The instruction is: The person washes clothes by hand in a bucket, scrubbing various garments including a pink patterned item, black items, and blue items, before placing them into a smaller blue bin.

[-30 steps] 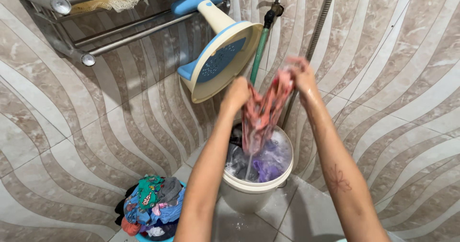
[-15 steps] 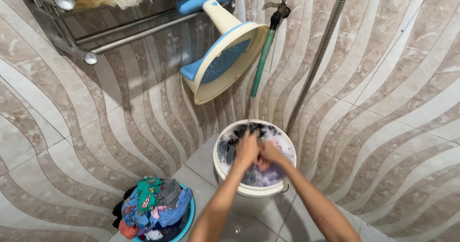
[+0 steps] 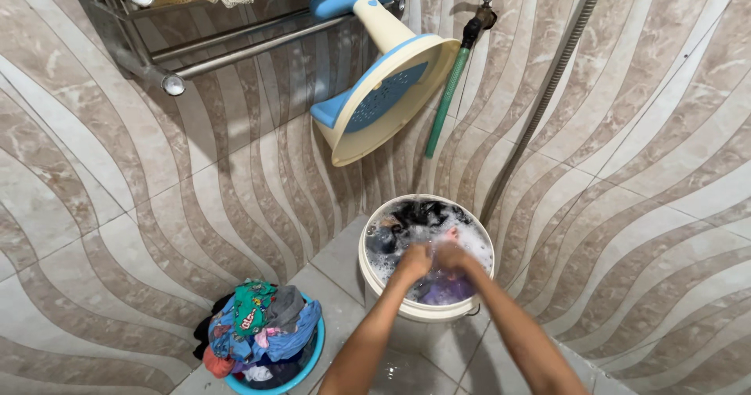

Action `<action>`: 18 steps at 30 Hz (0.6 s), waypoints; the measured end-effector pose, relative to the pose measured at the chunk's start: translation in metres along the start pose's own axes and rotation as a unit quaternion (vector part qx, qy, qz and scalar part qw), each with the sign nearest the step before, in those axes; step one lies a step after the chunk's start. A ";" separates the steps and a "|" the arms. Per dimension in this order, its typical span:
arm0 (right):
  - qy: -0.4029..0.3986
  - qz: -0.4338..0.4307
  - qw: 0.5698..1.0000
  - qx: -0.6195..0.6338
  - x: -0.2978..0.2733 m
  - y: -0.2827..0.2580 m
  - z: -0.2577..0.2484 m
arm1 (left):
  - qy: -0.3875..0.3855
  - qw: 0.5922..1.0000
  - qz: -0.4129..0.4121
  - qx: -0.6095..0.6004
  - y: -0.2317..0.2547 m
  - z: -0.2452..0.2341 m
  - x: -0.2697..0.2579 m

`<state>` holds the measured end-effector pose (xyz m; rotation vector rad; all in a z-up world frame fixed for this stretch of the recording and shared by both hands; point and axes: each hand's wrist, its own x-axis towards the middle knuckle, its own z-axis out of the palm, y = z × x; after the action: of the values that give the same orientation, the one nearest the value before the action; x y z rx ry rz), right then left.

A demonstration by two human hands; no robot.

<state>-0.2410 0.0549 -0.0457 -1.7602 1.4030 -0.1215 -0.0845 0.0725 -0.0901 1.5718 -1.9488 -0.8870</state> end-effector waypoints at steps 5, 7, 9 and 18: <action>0.103 -0.128 0.943 0.288 -0.026 -0.064 -0.077 | -0.038 0.834 -0.117 -0.539 0.014 -0.033 0.011; 0.143 -0.249 0.878 0.382 -0.046 -0.104 -0.112 | -0.139 0.716 -0.174 -0.661 0.028 -0.048 0.011; 0.154 -0.313 0.816 0.462 -0.066 -0.134 -0.127 | -0.111 0.686 -0.246 -0.676 0.043 -0.056 0.011; 0.285 -0.375 0.781 0.411 -0.051 -0.107 -0.036 | -0.146 0.597 -0.082 -0.785 0.063 -0.008 0.062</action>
<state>-0.1992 0.0775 0.0685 -1.4134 0.6853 -1.5615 -0.1346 0.0188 -0.0400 0.4065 -0.3900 -2.1024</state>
